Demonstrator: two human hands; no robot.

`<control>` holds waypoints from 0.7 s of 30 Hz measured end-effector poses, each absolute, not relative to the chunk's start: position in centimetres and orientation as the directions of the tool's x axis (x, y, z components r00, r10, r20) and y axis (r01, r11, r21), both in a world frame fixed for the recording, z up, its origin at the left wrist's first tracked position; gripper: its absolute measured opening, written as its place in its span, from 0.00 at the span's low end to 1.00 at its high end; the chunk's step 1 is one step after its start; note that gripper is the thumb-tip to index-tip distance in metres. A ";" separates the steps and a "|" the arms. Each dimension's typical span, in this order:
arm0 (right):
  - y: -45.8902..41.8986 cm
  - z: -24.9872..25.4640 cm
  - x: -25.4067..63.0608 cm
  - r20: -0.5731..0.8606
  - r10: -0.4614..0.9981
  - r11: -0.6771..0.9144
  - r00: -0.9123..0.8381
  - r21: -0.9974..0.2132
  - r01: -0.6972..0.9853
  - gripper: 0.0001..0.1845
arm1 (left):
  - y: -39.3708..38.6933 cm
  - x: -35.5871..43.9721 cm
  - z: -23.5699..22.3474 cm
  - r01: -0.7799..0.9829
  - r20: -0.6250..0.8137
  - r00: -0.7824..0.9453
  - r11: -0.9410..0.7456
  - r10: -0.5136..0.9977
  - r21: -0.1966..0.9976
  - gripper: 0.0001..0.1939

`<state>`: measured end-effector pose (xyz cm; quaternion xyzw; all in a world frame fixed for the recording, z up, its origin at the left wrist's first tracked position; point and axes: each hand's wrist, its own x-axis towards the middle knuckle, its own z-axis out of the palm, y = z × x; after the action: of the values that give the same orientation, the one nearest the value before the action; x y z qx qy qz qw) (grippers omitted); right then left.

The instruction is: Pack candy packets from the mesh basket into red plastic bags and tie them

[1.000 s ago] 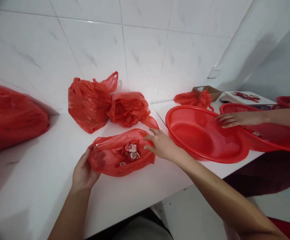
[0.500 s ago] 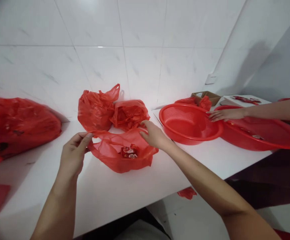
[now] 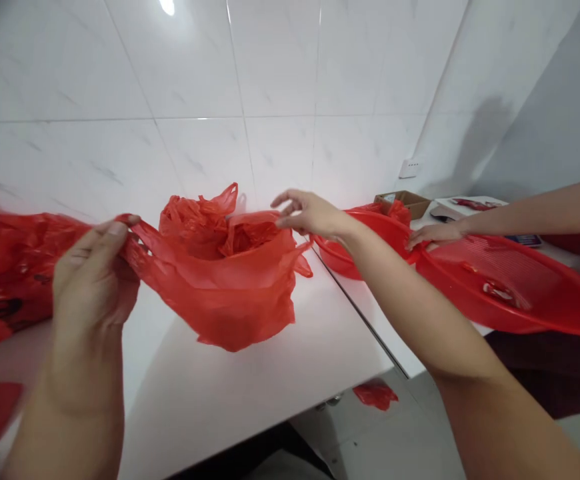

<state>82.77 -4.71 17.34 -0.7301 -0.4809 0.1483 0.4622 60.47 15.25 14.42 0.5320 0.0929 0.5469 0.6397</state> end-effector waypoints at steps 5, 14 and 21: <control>-3.3 20.1 83.0 0.192 0.881 -0.164 0.432 -0.733 0.661 0.16 | 15.9 61.3 16.0 -0.397 0.441 0.546 -0.243 0.713 0.885 0.10; -0.5 24.0 83.1 0.336 0.912 0.036 0.236 -0.638 0.769 0.13 | 18.3 59.7 18.6 -0.276 0.404 0.616 -0.294 0.676 0.915 0.14; 2.2 25.9 80.3 0.389 0.906 0.159 0.166 -0.678 0.718 0.12 | 17.7 60.7 19.2 -0.459 0.445 0.742 -0.103 0.502 0.882 0.09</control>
<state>80.34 2.17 25.87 -0.6385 -0.6358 0.1124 0.4189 60.69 17.72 19.16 0.6503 0.0165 0.3588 0.6694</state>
